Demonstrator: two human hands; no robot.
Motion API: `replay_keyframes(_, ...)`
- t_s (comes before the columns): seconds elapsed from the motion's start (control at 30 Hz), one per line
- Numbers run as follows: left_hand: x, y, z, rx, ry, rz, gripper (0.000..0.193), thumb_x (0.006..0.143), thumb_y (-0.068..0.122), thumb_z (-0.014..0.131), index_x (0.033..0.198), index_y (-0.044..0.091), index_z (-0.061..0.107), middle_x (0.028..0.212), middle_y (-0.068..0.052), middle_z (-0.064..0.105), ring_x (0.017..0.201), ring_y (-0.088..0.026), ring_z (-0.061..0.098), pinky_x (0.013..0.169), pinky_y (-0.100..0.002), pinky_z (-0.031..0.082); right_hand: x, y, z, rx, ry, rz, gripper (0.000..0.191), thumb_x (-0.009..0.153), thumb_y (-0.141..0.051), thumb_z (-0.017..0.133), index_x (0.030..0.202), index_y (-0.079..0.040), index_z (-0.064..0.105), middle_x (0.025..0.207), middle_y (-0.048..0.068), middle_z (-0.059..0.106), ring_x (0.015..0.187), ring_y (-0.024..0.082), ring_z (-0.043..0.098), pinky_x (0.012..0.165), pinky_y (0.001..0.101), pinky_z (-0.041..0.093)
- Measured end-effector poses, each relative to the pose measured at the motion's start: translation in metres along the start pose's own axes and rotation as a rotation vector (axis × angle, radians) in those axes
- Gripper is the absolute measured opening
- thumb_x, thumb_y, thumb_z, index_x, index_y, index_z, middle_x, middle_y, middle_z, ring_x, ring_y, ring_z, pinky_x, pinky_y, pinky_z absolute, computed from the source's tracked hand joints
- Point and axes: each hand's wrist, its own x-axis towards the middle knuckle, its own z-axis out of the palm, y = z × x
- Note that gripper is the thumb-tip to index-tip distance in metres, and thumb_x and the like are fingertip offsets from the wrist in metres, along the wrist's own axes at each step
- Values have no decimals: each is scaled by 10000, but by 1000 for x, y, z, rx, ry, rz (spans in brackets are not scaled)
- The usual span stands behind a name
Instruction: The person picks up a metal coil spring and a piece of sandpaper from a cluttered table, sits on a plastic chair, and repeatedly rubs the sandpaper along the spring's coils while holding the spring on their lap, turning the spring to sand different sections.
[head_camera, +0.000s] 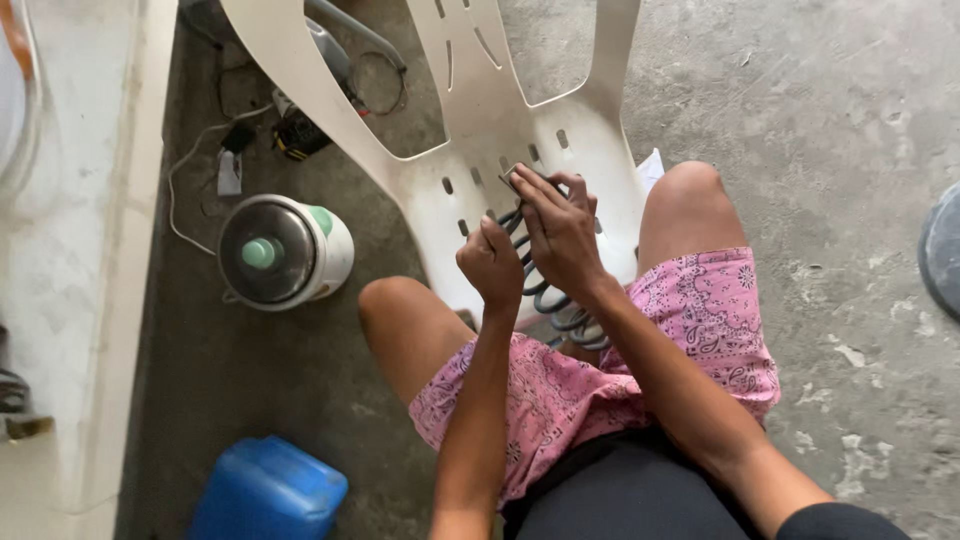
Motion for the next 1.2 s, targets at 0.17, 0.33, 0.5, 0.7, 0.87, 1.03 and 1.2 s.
replay_keyframes(0.17, -4, -5, 1, -126, 51, 72, 455, 1073, 197, 445, 695, -23, 567, 568, -180, 538, 466, -266, 511, 492, -425, 388, -3, -8, -6, -77, 2, -119, 365, 994, -116, 565, 1347, -47, 625, 1417, 120, 638, 1245, 325, 582, 1115, 414, 311)
replay_keyframes(0.33, -4, -10, -2, 9, 36, 169, 482, 1103, 199, 430, 678, -29, 447, 591, -196, 449, 485, -294, 422, 507, -448, 296, -3, 0, -3, 29, 27, -61, 413, 1047, -52, 492, 1452, -1, 556, 1509, 149, 573, 1370, 295, 570, 1185, 400, 327)
replay_keyframes(0.5, -6, -11, -4, -89, 23, 145, 479, 1074, 238, 466, 670, -20, 467, 561, -167, 469, 463, -293, 452, 481, -431, 343, -11, 3, 1, -83, -7, -41, 345, 962, -65, 609, 1299, -60, 686, 1404, 109, 658, 1143, 367, 601, 1017, 404, 343)
replay_keyframes(0.7, -4, -3, -2, -50, 30, 280, 466, 1075, 258, 427, 694, 13, 535, 588, -145, 534, 508, -278, 536, 479, -400, 376, -4, 8, -6, -26, 2, -178, 259, 915, -40, 618, 1159, -55, 702, 1412, 96, 669, 1228, 276, 645, 1015, 416, 452)
replay_keyframes(0.87, -7, 3, -7, -127, -18, 119, 456, 1108, 222, 416, 723, 3, 529, 629, -165, 563, 525, -309, 545, 518, -423, 415, -10, -3, -12, -75, 18, -73, 295, 900, -49, 657, 1187, -20, 718, 1329, 110, 695, 1165, 354, 625, 964, 478, 456)
replay_keyframes(1.03, -7, 0, -4, 166, 8, 312, 387, 1071, 192, 428, 743, 7, 514, 642, -187, 534, 573, -391, 511, 517, -462, 358, -3, 7, -11, -77, -4, -225, 362, 833, 29, 580, 1176, -5, 687, 1391, 122, 673, 1288, 310, 660, 1031, 447, 453)
replay_keyframes(1.2, -8, -2, 0, -68, 4, 178, 461, 1075, 162, 412, 644, 18, 493, 590, -175, 523, 494, -367, 518, 489, -449, 377, -2, 11, -13, -66, 39, -119, 374, 873, 5, 598, 1233, 36, 695, 1355, 131, 668, 1170, 310, 657, 1028, 473, 407)
